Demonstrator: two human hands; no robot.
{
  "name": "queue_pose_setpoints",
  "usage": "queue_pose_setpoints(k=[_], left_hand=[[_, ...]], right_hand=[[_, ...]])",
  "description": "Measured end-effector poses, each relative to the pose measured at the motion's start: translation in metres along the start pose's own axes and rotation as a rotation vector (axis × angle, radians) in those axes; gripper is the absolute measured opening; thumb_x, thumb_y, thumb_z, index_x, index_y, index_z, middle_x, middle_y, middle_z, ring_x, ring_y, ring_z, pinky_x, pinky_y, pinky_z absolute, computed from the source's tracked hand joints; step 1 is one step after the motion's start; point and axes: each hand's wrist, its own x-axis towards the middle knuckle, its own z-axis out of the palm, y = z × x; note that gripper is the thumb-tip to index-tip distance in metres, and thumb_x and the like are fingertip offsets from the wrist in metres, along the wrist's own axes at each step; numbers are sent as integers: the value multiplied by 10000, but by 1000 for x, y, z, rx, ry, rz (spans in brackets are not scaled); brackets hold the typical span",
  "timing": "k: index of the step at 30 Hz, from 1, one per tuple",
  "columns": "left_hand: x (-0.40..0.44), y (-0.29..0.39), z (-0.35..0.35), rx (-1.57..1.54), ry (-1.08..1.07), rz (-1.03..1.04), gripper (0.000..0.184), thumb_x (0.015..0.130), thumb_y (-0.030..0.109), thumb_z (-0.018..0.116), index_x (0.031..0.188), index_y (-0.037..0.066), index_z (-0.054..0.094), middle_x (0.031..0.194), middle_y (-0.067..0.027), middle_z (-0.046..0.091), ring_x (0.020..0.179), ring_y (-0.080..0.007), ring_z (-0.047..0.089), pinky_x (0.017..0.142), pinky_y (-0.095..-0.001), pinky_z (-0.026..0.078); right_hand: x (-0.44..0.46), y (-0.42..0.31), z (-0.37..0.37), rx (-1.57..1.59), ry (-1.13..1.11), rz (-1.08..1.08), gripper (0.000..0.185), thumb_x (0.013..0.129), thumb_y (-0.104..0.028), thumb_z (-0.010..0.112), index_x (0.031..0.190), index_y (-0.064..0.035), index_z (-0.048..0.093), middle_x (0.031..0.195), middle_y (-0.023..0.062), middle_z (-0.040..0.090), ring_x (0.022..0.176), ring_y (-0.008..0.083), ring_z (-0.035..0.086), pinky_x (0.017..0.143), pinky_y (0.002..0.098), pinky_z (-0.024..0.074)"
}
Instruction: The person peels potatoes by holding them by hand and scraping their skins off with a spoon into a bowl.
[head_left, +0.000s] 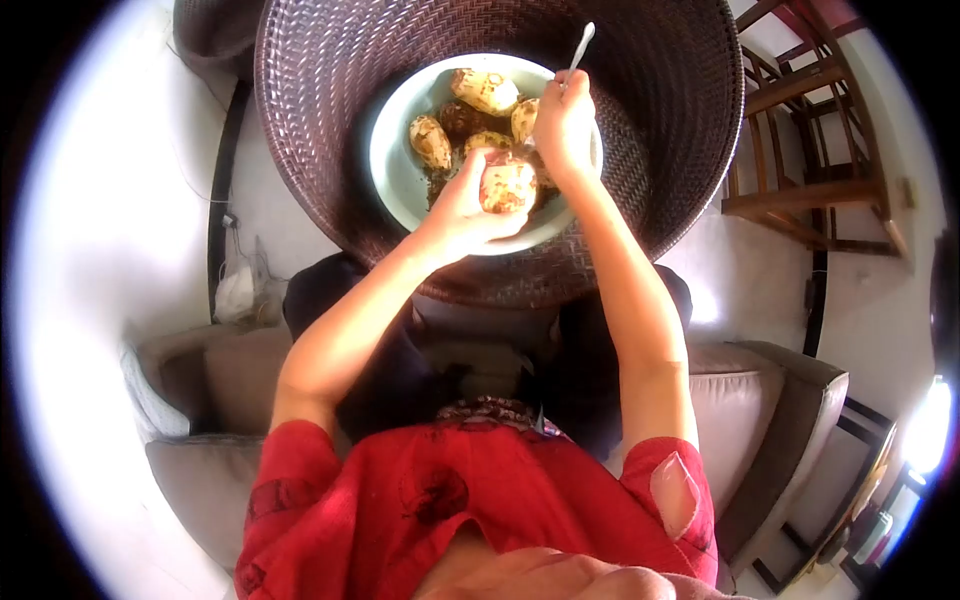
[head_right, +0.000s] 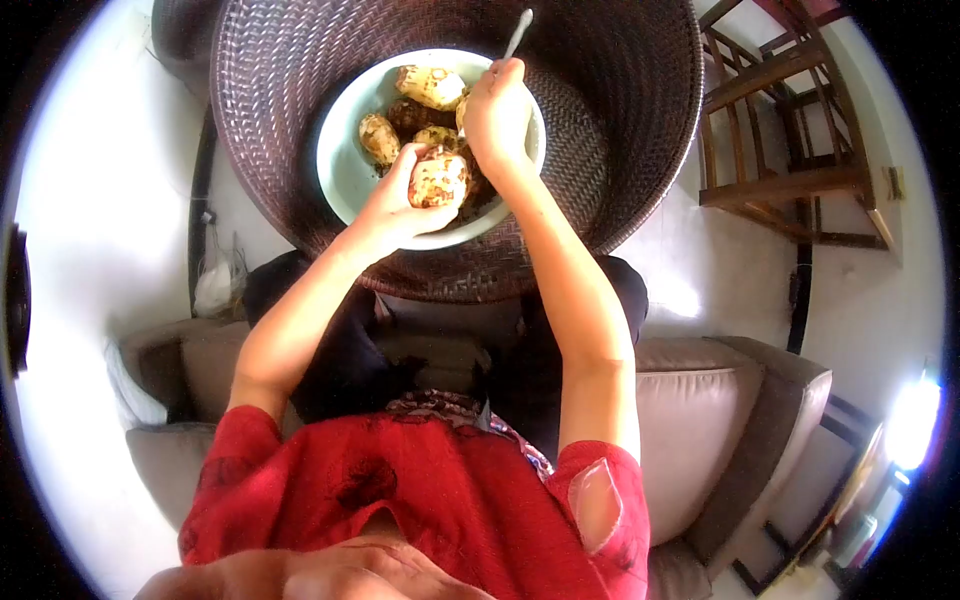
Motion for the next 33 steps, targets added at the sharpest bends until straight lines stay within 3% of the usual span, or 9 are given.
queue_pose_setpoints(k=[5, 12, 13, 14, 17, 22, 24, 27, 33], left_hand=[[0, 6, -7, -327, 24, -113, 757, 800, 140, 717, 1395, 9, 268, 1256, -124, 520, 1161, -188, 538, 990, -336, 457], [3, 7, -15, -551, 8, -194, 753, 761, 199, 738, 1381, 32, 345, 1245, -104, 546, 1155, -212, 554, 989, -339, 465], [7, 15, -22, -626, -143, -111, 635, 785, 187, 718, 1327, 41, 421, 1243, -100, 553, 1136, -226, 571, 974, -378, 480], [5, -38, -34, 56, -75, 418, 504, 851, 210, 644, 1288, 42, 457, 1244, -115, 554, 1119, -219, 578, 951, -435, 495], [6, 10, -33, -1081, 91, -245, 422, 946, 275, 483, 1296, 44, 442, 1279, -140, 526, 1167, -279, 536, 983, -512, 461], [6, 1, -46, -1065, 159, -221, 356, 942, 190, 528, 1258, 35, 471, 1296, -160, 511, 1195, -292, 521, 990, -506, 471], [5, -13, -49, 91, 266, 244, 378, 885, 6, 592, 1244, 15, 476, 1302, -171, 504, 1224, -278, 507, 983, -463, 503], [9, 9, -62, -420, 351, 102, 589, 841, 266, 691, 1284, 3, 406, 1198, -157, 560, 1127, -245, 573, 967, -433, 483], [11, 15, -73, -193, 446, 82, 614, 808, 206, 710, 1280, -16, 386, 1140, -182, 568, 1025, -219, 609, 881, -351, 526]], right_hand=[[7, 10, 1, 425, -24, 197, 159, 939, -142, 487, 1003, -6, 538, 759, 37, 556, 649, 104, 516, 586, 267, 446], [7, 11, 3, 195, 66, 132, 124, 930, -90, 485, 1003, 11, 488, 813, 117, 580, 674, 176, 564, 616, 324, 464], [15, 30, 12, 387, 4, 245, 120, 930, -91, 482, 1013, -6, 481, 799, 87, 561, 662, 155, 543, 599, 308, 454], [13, 28, 11, 389, -3, 245, 120, 930, -91, 482, 1013, -6, 481, 799, 87, 561, 662, 155, 543, 599, 308, 454], [6, 13, 0, 548, -93, 257, 105, 935, -90, 471, 1020, -27, 469, 772, 33, 521, 620, 104, 484, 553, 262, 417], [20, 20, -15, 885, -108, 433, 62, 937, -57, 452, 885, -85, 472, 663, -31, 443, 534, 68, 396, 477, 220, 357], [21, 19, -22, 922, -88, 379, 61, 927, -43, 459, 887, -89, 468, 652, -32, 439, 537, 67, 396, 475, 224, 357], [22, 19, -29, 929, -62, 378, 70, 905, -20, 466, 872, -82, 474, 638, -31, 431, 538, 69, 394, 480, 230, 333], [18, 18, -32, 912, -110, 415, 70, 900, -29, 487, 865, -89, 479, 619, -37, 415, 524, 71, 389, 497, 238, 326]])
